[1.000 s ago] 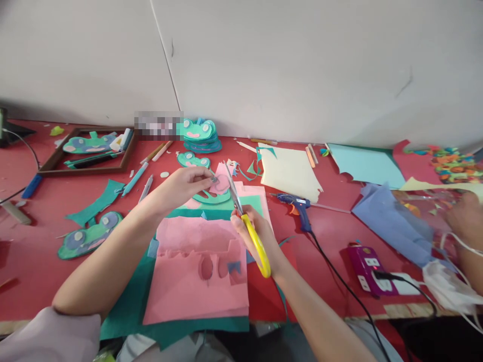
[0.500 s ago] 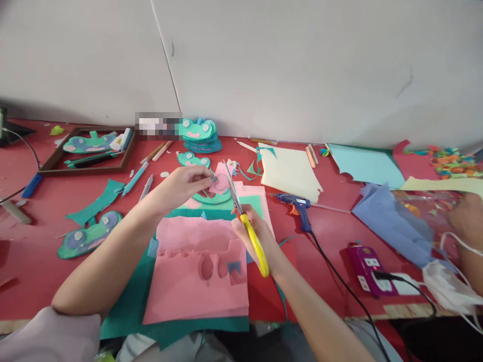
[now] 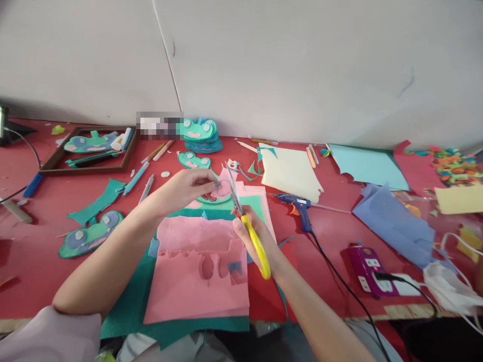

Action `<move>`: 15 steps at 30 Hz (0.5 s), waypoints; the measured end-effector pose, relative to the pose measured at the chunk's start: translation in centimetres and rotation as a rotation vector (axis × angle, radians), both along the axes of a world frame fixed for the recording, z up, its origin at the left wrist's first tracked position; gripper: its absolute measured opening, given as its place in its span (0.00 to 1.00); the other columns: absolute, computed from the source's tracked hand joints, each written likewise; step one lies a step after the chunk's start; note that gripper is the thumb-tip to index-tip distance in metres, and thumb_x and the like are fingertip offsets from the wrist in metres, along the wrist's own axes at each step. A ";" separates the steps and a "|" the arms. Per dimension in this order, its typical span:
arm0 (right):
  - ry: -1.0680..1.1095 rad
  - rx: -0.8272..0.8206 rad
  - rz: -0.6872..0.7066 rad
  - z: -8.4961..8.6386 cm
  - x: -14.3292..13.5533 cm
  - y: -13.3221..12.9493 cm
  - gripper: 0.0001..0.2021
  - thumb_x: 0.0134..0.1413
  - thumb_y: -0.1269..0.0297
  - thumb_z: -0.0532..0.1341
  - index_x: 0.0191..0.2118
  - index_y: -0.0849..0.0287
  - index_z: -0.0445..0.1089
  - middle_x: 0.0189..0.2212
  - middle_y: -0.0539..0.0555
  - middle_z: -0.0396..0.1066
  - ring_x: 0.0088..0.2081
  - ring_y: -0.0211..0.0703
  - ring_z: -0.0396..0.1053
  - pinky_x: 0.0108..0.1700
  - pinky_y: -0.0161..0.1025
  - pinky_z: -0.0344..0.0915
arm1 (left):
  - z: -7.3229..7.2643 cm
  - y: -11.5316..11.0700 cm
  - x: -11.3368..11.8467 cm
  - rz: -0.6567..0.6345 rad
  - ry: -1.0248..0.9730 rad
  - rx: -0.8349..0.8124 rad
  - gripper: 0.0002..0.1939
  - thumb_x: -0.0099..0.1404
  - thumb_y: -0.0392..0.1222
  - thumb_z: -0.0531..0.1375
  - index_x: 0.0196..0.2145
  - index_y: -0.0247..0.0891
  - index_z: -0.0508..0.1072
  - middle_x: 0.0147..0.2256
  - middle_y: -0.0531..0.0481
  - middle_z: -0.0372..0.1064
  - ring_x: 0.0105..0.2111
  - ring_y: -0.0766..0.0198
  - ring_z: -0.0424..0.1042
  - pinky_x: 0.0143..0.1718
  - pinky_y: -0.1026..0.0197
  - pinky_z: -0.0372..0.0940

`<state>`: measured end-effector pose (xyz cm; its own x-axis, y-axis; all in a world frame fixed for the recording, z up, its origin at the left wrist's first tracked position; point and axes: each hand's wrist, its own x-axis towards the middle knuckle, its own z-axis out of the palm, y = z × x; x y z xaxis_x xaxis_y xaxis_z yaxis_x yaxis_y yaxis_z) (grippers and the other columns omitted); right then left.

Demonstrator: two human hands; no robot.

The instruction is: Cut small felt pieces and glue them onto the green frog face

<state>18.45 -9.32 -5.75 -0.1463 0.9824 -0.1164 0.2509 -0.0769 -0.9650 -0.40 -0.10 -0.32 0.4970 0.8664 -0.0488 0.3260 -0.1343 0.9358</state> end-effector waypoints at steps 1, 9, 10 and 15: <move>-0.002 -0.004 -0.003 0.1 0.0 0.0 0.28 0.51 0.34 0.49 0.43 0.56 0.60 0.26 0.47 0.59 0.19 0.32 0.52 0.21 0.34 0.55 | -0.1 0.0 0.0 -0.004 0.001 -0.001 0.07 0.61 0.42 0.55 0.29 0.36 0.68 0.25 0.53 0.69 0.28 0.67 0.73 0.32 0.64 0.66; -0.029 0.037 -0.008 0.2 0.1 0.0 0.26 0.53 0.36 0.49 0.41 0.57 0.61 0.24 0.47 0.56 0.20 0.33 0.52 0.21 0.34 0.54 | -0.1 0.0 0.0 -0.016 -0.002 -0.002 0.07 0.61 0.42 0.55 0.29 0.36 0.67 0.25 0.53 0.70 0.28 0.67 0.73 0.32 0.64 0.66; -0.031 0.036 -0.009 0.2 0.1 0.0 0.26 0.53 0.36 0.49 0.41 0.57 0.61 0.24 0.47 0.56 0.20 0.33 0.52 0.21 0.34 0.54 | -0.1 0.0 0.0 -0.017 0.000 -0.003 0.07 0.61 0.42 0.55 0.29 0.36 0.67 0.25 0.53 0.70 0.28 0.67 0.73 0.32 0.64 0.66; -0.021 0.018 -0.030 0.4 -0.1 0.0 0.27 0.52 0.36 0.51 0.40 0.57 0.61 0.23 0.46 0.56 0.20 0.33 0.52 0.20 0.34 0.53 | 0.0 0.1 -0.1 -0.002 0.012 -0.012 0.07 0.61 0.42 0.55 0.29 0.36 0.68 0.25 0.52 0.70 0.28 0.67 0.73 0.31 0.65 0.66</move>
